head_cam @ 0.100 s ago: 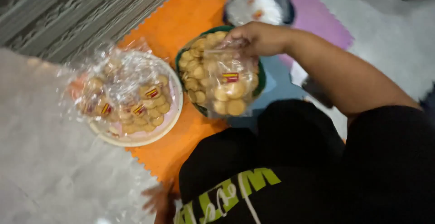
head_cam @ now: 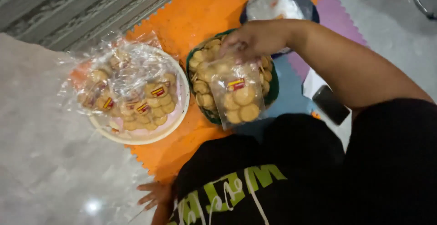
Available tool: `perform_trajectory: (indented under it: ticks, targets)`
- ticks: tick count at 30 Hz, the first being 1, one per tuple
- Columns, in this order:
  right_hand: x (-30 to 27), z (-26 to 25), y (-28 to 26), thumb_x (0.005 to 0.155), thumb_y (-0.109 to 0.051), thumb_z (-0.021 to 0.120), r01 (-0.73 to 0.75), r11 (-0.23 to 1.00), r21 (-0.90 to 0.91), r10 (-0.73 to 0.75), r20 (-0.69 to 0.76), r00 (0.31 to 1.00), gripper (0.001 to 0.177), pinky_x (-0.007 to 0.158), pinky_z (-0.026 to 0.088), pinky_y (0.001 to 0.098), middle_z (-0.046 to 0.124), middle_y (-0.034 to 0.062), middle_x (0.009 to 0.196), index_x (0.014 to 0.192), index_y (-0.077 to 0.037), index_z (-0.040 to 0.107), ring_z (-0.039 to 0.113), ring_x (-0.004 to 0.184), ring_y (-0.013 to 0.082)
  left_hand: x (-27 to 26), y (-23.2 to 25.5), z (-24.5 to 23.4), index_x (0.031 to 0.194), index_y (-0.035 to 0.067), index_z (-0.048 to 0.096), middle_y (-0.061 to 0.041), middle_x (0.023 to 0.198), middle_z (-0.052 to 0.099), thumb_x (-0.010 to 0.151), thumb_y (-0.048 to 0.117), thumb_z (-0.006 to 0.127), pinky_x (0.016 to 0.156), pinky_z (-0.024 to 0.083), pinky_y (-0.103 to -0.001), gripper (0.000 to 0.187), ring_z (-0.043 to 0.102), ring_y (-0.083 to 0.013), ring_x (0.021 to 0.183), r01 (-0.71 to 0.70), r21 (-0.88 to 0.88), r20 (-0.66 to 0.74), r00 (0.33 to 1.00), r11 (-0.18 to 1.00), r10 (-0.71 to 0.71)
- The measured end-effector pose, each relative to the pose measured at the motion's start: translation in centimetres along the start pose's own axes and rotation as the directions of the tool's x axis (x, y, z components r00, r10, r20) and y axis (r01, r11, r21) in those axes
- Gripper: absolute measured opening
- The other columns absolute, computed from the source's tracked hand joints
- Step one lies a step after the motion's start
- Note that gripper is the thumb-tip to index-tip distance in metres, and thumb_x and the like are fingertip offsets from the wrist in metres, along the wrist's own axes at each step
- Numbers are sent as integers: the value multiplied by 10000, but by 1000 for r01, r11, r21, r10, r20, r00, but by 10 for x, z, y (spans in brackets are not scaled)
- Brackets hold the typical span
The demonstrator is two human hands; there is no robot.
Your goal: Packing small round cookies into individual plastic bags from a large container while sitting on the floor.
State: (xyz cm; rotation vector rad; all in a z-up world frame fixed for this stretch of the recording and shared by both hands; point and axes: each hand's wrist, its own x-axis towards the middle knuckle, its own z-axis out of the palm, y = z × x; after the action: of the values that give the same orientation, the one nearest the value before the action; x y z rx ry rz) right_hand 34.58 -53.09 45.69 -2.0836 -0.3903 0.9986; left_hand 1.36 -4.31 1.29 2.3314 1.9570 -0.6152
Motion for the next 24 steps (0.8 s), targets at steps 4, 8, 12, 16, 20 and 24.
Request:
perform_trajectory:
  ticks: [4, 8, 12, 16, 20, 24]
  targets:
    - [73, -34, -19, 886, -9, 607, -69, 982, -178, 121, 298, 947, 513, 586, 580, 323, 762, 79, 896, 1372, -165, 658, 693, 620, 200, -17, -14, -11, 1643, 168, -133, -391, 1566, -188, 449, 606, 899, 1179, 71, -752, 1638, -69, -691, 1418, -117, -49, 16, 993, 992, 118]
    - [126, -42, -38, 907, -69, 637, -96, 943, -317, 219, 380, 899, 478, 634, 580, 333, 801, 40, 1040, 1365, -205, 655, 694, 685, 178, -51, 3, -82, 1578, 270, -316, -315, 1540, -334, 620, 439, 944, 1119, 181, -822, 1592, -196, -622, 1410, 56, -30, 294, 955, 998, -44]
    - [162, -42, -35, 959, -115, 529, -148, 935, -324, 282, 420, 863, 470, 669, 600, 359, 743, 87, 894, 1414, -199, 614, 703, 678, 208, -87, 27, -149, 1585, 208, -273, -267, 1557, -359, 645, 310, 955, 1124, 202, -784, 1550, -210, -545, 1470, 52, -129, 449, 893, 990, 12]
    - [179, -42, -12, 1020, -168, 493, -250, 941, -227, 319, 358, 878, 422, 689, 607, 397, 738, 110, 1003, 1436, -141, 555, 701, 717, 230, -82, 31, -155, 1563, 149, -315, -306, 1530, -376, 662, 360, 945, 1169, 157, -741, 1564, -189, -580, 1467, 51, -67, 509, 861, 996, -10]
    - [176, -39, 14, 987, -259, 559, -234, 938, -256, 310, 318, 896, 418, 630, 597, 361, 723, 89, 930, 1384, -135, 600, 672, 701, 210, -75, 17, -146, 1558, 134, -319, -352, 1497, -390, 623, 362, 963, 1110, 111, -812, 1603, -270, -606, 1412, 13, -177, 499, 863, 984, 78]
    - [157, -25, 35, 951, -156, 641, -262, 965, -4, 257, 220, 941, 221, 601, 543, 321, 709, 80, 823, 1138, -43, 675, 668, 656, 184, -73, 28, -164, 1579, 156, -298, -306, 1526, -398, 604, 378, 981, 1146, 69, -760, 1623, -274, -556, 1441, 40, -116, 544, 839, 992, 30]
